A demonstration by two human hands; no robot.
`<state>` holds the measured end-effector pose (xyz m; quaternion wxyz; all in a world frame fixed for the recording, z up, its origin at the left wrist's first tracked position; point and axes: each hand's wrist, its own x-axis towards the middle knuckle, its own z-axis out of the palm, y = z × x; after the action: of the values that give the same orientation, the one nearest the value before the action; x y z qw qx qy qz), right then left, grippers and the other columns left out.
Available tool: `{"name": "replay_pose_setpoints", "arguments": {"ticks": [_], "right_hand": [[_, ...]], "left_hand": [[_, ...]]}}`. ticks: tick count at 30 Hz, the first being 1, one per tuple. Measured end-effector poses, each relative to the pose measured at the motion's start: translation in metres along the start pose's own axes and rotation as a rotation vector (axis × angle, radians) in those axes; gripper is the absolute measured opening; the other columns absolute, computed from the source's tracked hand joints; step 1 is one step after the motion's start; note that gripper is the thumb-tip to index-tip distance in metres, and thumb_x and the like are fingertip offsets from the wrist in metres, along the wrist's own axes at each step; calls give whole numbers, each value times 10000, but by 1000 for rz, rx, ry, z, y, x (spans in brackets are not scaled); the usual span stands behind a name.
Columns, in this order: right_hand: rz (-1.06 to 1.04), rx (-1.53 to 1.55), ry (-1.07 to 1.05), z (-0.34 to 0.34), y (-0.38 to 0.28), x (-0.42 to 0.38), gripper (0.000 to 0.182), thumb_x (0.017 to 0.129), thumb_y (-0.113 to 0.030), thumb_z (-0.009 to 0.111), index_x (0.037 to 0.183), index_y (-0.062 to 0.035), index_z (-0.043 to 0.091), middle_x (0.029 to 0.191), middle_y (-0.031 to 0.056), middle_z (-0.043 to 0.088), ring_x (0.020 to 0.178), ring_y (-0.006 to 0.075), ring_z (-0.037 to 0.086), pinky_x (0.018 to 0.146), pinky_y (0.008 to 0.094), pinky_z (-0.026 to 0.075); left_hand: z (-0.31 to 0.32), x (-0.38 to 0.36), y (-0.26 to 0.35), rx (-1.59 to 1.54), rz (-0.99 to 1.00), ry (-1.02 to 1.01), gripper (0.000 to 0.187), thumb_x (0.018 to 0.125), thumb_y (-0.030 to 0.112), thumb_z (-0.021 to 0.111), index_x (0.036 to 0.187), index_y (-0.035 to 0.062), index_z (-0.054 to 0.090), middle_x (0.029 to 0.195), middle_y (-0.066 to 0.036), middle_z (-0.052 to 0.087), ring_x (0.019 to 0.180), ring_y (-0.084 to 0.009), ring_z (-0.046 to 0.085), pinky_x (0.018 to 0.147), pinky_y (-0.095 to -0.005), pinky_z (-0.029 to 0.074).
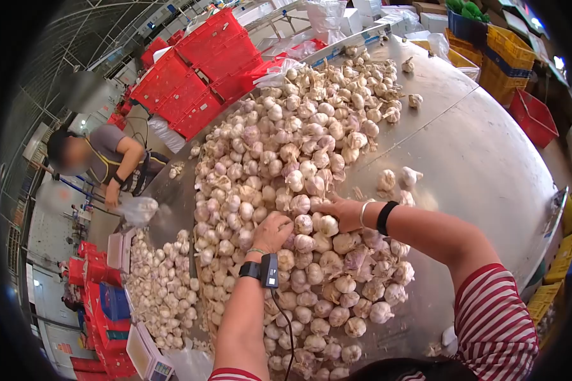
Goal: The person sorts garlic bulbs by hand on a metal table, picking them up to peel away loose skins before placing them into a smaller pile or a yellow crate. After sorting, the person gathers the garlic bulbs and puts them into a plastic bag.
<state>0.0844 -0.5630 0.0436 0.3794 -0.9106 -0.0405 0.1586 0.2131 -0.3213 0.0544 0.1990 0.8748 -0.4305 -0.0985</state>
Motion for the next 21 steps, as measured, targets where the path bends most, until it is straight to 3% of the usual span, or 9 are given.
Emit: {"name": "replay_pose_setpoints", "arguments": {"ticks": [3, 6, 7, 8, 11, 13, 15, 16, 21], "right_hand": [[24, -90, -132, 26, -41, -22, 832, 705, -70, 668, 1462, -266, 384, 1275, 217, 468, 1171, 414, 531, 967, 424, 476], [-28, -96, -55, 75, -59, -43, 804, 698, -75, 678, 1440, -221, 406, 1241, 243, 475, 1125, 427, 554, 945, 430, 484], [-78, -110, -4, 92, -64, -50, 784, 696, -78, 683, 1426, -190, 420, 1230, 255, 476, 1114, 431, 559, 937, 432, 487], [-84, -135, 52, 110, -71, -56, 756, 704, -96, 694, 1405, -134, 415, 1229, 278, 467, 1051, 441, 591, 897, 445, 504], [-31, -190, 81, 141, -93, -87, 735, 729, -124, 697, 1399, -109, 394, 1238, 290, 453, 996, 449, 612, 863, 454, 517], [-46, -205, 93, 154, -114, -112, 735, 757, -127, 690, 1417, -137, 366, 1238, 297, 436, 966, 452, 622, 839, 465, 523], [-3, -268, 99, 165, -144, -134, 708, 777, -124, 687, 1411, -170, 377, 1243, 301, 423, 967, 459, 621, 830, 475, 525], [4, -278, 159, 188, -160, -147, 654, 813, -142, 663, 1405, -204, 393, 1276, 293, 413, 983, 459, 619, 828, 477, 529], [-75, -504, 261, 241, -201, -166, 556, 872, -198, 606, 1399, -214, 427, 1329, 293, 426, 1041, 421, 614, 832, 464, 541]], "left_hand": [[9, -35, 19, -171, 12, 34, 294, 875, 323, 568, 925, 72, 713, 1058, -94, 653, 972, -331, 609, 861, -414, 484], [13, -73, 31, 6, 122, -13, 279, 901, 274, 525, 924, 76, 720, 1090, -91, 669, 999, -336, 611, 883, -421, 486], [18, -90, 43, -217, 76, 64, 280, 907, 248, 517, 900, 42, 705, 1065, -115, 670, 990, -345, 610, 884, -438, 482], [19, -108, 53, -223, 73, 84, 277, 911, 246, 517, 920, 33, 694, 1059, -128, 668, 992, -351, 607, 887, -441, 479], [33, -161, 61, -199, 110, 135, 277, 926, 249, 512, 976, 27, 669, 1071, -152, 655, 992, -364, 602, 892, -442, 475], [41, -192, 65, -178, 151, 168, 281, 936, 255, 506, 1011, 29, 656, 1090, -163, 645, 991, -371, 599, 894, -441, 474], [34, -229, 71, -137, 120, 138, 338, 993, 270, 435, 1149, 32, 619, 1236, -162, 589, 1020, -378, 596, 914, -430, 473], [23, -265, 81, -282, 41, 49, 350, 999, 271, 431, 1179, 18, 591, 1292, -157, 551, 1067, -377, 574, 925, -436, 465], [35, -346, 69, -139, 129, 234, 346, 990, 299, 443, 1176, 54, 602, 1353, -165, 514, 1189, -378, 510, 1007, -486, 385]]}}
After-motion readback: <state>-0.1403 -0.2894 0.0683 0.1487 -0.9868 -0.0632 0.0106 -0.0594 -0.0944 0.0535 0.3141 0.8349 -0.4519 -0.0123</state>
